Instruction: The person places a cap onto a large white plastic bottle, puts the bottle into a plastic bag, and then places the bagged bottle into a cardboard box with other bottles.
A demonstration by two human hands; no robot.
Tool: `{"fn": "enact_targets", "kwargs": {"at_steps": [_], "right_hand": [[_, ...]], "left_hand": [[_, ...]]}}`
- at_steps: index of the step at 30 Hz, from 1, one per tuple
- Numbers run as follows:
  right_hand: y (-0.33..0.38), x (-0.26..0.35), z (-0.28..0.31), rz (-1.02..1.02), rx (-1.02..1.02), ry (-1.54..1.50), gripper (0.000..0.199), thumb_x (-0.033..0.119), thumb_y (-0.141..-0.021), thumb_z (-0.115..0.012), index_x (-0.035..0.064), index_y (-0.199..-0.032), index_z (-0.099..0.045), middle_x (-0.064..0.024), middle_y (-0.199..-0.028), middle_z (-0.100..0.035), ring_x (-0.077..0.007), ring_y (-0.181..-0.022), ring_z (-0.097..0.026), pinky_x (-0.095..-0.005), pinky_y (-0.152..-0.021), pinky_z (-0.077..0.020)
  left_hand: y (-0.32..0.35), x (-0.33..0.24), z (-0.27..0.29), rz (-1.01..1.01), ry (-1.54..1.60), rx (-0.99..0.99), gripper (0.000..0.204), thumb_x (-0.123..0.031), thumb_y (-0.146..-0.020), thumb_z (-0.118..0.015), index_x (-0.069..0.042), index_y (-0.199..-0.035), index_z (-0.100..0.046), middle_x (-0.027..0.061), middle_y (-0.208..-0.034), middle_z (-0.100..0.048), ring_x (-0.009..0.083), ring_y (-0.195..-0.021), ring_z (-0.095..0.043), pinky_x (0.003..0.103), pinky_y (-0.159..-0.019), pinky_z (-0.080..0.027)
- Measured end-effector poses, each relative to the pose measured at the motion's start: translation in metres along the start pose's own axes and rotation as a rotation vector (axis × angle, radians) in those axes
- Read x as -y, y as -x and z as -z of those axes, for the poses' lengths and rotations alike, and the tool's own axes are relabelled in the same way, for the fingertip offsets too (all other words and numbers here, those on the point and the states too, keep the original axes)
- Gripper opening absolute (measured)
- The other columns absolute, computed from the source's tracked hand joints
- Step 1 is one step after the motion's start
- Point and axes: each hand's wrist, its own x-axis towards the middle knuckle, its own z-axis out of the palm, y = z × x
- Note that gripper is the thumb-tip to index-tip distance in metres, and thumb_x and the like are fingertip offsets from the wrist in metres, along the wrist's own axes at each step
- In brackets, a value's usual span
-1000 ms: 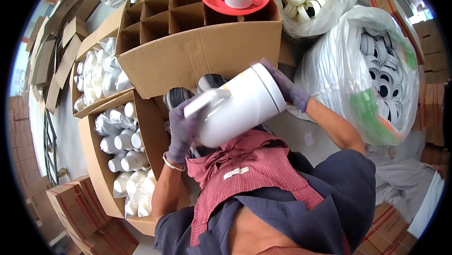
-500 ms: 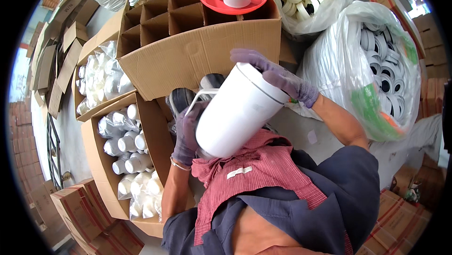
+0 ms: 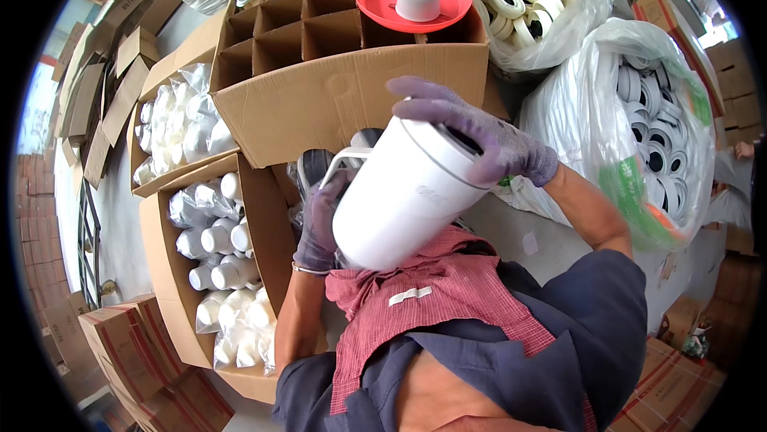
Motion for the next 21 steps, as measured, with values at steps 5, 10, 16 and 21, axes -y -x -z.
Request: {"fn": "enact_targets", "kwargs": {"at_steps": [5,10,16,21], "right_hand": [[0.048,-0.135,-0.016,-0.255,-0.338,-0.326,0.061,0.037,-0.089,-0.060,0.0084,-0.139,-0.040,-0.0043,-0.123,-0.050,-0.0169,-0.117,-0.050,-0.0319,-0.100,-0.0414],[0.035,-0.121,-0.017,-0.250,-0.318,-0.425,0.051,0.026,-0.097,-0.050,0.0074,-0.143,-0.037,-0.0062,-0.122,-0.051,-0.0193,-0.117,-0.050,-0.0328,-0.101,-0.0397],[-0.012,-0.011,0.002,0.017,-0.023,0.000,0.080,0.062,-0.088,-0.048,0.0066,-0.145,-0.034,-0.0147,-0.147,-0.034,-0.0261,-0.136,-0.032,-0.0369,-0.113,-0.0233],[-0.002,-0.058,-0.016,-0.290,-0.283,-0.473,0.061,0.035,-0.086,-0.056,0.0060,-0.138,-0.040,-0.0075,-0.115,-0.051,-0.0149,-0.104,-0.053,-0.0290,-0.093,-0.0443]], "left_hand": [[-0.013,-0.019,-0.021,-0.483,-0.390,-0.145,0.029,-0.001,-0.073,-0.060,-0.001,-0.100,-0.069,0.0119,-0.108,-0.069,0.0237,-0.105,-0.064,0.038,-0.097,-0.047],[-0.016,-0.008,0.000,-0.547,-0.419,-0.009,0.030,-0.003,-0.071,-0.058,0.000,-0.099,-0.068,0.0123,-0.109,-0.069,0.0291,-0.110,-0.063,0.043,-0.102,-0.043],[-0.009,-0.002,0.004,0.076,0.060,-0.029,0.044,-0.029,-0.098,-0.041,0.005,-0.104,-0.068,0.0130,-0.104,-0.069,0.0176,-0.094,-0.063,0.029,-0.087,-0.048],[-0.006,0.004,0.003,-0.064,0.005,-0.297,0.025,-0.014,-0.091,-0.057,0.005,-0.104,-0.068,0.0087,-0.096,-0.071,0.0128,-0.085,-0.064,0.027,-0.079,-0.050]]}}
